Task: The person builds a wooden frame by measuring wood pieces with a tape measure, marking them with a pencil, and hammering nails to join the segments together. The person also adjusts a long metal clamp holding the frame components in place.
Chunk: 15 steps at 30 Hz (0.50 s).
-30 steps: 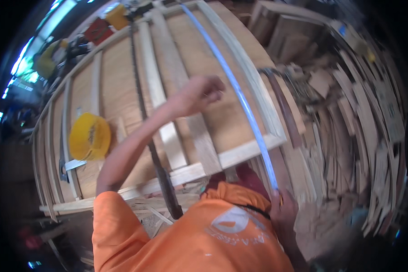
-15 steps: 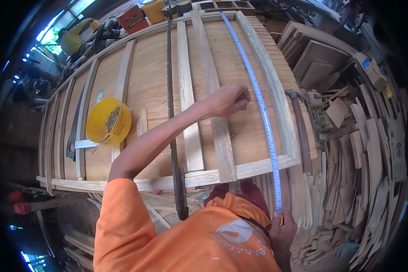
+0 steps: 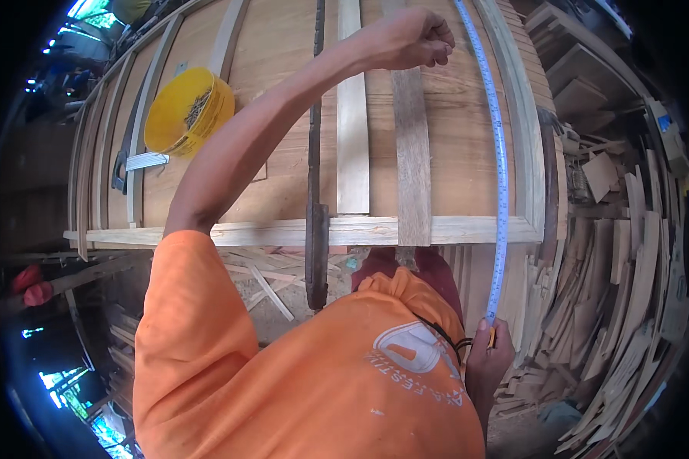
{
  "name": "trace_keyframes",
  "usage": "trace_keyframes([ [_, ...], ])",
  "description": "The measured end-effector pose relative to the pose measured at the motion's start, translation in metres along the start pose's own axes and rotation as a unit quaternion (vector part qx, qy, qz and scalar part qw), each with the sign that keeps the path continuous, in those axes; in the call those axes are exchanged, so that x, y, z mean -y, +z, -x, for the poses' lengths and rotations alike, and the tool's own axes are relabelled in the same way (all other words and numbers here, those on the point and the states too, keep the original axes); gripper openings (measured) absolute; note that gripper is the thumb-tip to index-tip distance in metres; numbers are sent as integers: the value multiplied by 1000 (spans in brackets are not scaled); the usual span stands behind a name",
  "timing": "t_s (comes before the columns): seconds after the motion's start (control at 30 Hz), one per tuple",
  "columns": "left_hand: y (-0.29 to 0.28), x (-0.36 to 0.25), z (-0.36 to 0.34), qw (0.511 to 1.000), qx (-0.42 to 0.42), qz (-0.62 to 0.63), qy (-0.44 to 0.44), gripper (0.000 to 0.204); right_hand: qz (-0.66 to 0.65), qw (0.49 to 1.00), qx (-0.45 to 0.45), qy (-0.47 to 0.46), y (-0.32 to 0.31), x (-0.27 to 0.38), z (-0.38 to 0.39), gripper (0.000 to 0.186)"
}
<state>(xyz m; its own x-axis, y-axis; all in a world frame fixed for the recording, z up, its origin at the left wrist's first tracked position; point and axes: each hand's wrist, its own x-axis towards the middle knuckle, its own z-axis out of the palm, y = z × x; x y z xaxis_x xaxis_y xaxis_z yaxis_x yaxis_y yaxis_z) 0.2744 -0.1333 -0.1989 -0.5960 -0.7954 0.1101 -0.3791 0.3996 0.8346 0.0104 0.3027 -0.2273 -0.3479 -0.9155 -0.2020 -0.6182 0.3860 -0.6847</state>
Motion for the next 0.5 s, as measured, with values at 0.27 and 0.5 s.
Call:
trace_keyframes([
  [0.27, 9, -1, 13, 997, 17, -75, 6, 26, 2, 1000, -17, 13, -2, 6, 0, 19],
  [0.5, 17, -28, 32, 998, 44, 26, -28, 27, -44, 996, 51, 49, -13, 4, -2, 22],
])
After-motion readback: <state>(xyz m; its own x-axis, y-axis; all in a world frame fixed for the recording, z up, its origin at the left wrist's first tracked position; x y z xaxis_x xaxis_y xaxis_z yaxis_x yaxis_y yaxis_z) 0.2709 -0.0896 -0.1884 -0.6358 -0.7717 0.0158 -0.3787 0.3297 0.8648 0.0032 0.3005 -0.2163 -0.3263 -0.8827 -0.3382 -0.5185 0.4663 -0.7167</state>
